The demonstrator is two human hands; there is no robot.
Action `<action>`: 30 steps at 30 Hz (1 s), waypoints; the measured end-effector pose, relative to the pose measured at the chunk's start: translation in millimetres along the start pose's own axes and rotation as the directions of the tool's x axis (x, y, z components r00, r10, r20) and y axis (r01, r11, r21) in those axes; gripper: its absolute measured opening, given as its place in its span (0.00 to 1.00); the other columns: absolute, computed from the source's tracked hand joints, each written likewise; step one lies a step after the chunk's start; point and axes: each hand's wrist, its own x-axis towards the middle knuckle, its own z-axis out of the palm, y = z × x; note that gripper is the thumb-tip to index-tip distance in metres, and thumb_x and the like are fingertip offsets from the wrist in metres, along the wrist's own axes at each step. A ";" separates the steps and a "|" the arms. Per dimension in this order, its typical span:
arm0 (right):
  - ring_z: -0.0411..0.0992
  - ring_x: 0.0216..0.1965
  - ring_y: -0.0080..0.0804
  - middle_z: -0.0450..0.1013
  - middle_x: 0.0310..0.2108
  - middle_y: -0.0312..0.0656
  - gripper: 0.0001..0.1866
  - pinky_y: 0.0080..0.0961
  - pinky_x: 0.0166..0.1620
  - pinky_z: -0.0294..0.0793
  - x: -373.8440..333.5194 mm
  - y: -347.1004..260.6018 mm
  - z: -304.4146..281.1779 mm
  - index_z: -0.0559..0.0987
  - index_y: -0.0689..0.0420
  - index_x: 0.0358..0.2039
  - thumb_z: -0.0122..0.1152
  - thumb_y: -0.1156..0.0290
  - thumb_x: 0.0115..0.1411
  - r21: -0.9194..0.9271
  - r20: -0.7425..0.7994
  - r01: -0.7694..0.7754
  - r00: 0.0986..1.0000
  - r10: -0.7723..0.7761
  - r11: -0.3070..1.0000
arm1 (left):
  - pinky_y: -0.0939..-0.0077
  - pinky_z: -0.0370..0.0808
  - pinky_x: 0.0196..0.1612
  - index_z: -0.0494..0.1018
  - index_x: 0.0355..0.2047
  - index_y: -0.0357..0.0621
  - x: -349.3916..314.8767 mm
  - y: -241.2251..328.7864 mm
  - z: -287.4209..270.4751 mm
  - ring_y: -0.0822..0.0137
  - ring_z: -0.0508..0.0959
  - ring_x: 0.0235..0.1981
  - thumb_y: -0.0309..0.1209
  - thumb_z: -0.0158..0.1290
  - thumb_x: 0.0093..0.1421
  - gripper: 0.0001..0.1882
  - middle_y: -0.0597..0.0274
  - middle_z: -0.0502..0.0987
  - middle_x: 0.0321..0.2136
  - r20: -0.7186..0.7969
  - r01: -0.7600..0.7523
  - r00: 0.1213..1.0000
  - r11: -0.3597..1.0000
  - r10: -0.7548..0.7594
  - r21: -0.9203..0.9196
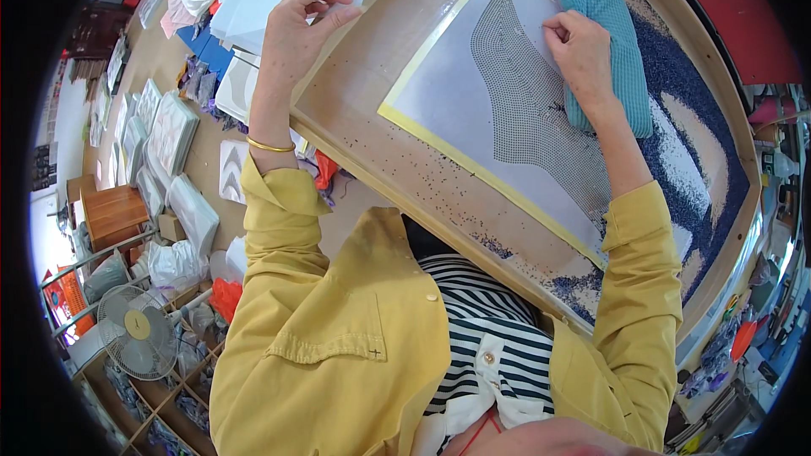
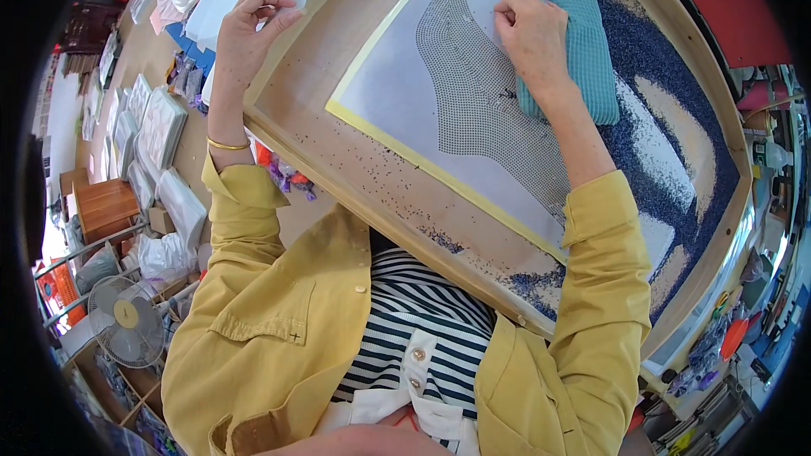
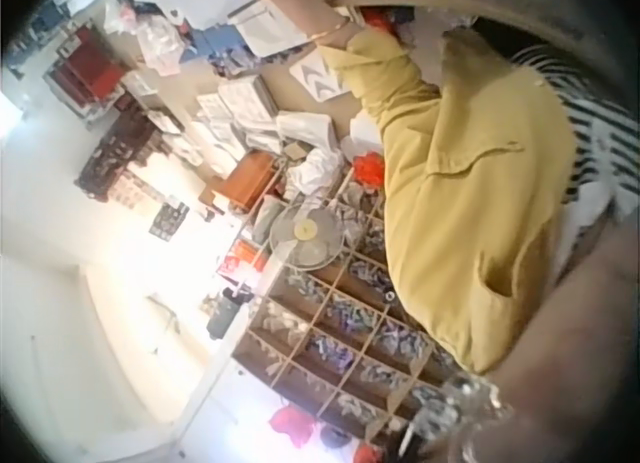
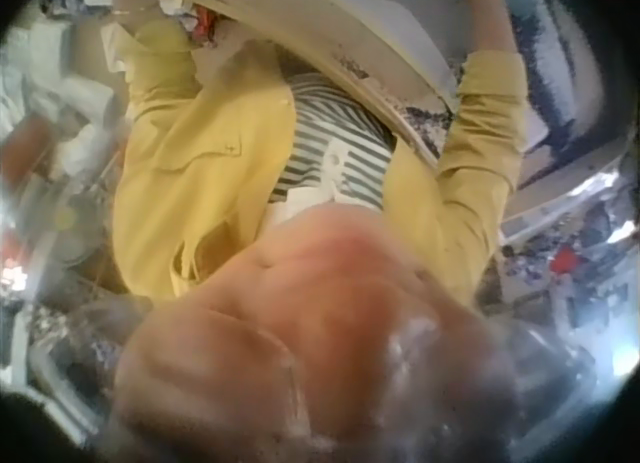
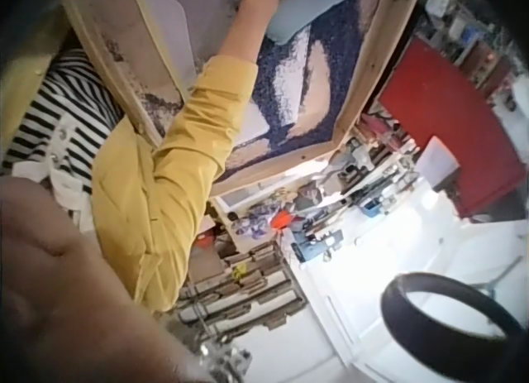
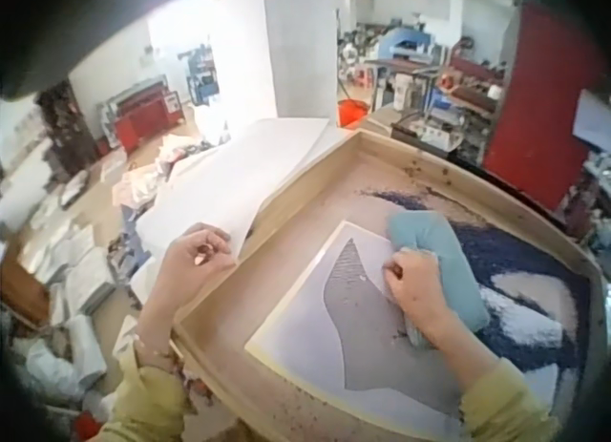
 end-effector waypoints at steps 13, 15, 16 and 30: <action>0.69 0.28 0.28 0.74 0.29 0.35 0.07 0.27 0.44 0.69 -6.2 4.1 -12.3 0.84 0.60 0.36 0.60 0.73 0.60 0.052 0.052 -0.005 0.999 0.002 0.999 | 0.84 0.71 0.40 0.81 0.30 0.42 0.5 1.6 -0.2 0.74 0.71 0.34 0.29 0.66 0.55 0.06 0.68 0.80 0.42 0.007 -0.001 1.000 1.000 0.001 -0.001; 0.72 0.31 0.31 0.74 0.30 0.35 0.08 0.35 0.52 0.67 -9.1 7.4 -9.5 0.84 0.58 0.35 0.59 0.72 0.60 -0.024 0.058 0.072 0.996 -0.070 0.997 | 0.84 0.69 0.41 0.81 0.31 0.42 0.5 4.1 0.1 0.75 0.70 0.35 0.28 0.65 0.57 0.05 0.70 0.80 0.43 0.018 0.010 1.000 1.000 -0.010 0.008; 0.73 0.33 0.33 0.74 0.31 0.35 0.08 0.39 0.56 0.66 -9.6 8.5 -9.2 0.84 0.57 0.35 0.58 0.72 0.60 -0.061 0.063 0.110 0.992 -0.106 0.992 | 0.85 0.69 0.41 0.80 0.31 0.43 0.9 4.7 0.6 0.76 0.70 0.36 0.28 0.64 0.58 0.04 0.71 0.79 0.44 0.023 0.015 1.000 1.000 -0.016 0.013; 0.68 0.26 0.28 0.72 0.26 0.33 0.04 0.24 0.43 0.70 -13.7 -8.3 -21.5 0.84 0.57 0.31 0.63 0.75 0.57 -0.042 -0.057 0.089 0.994 -0.091 0.995 | 0.82 0.73 0.40 0.81 0.29 0.42 -1.5 0.4 -0.2 0.73 0.73 0.35 0.29 0.66 0.55 0.06 0.67 0.80 0.41 -0.006 -0.018 1.000 0.999 0.018 0.029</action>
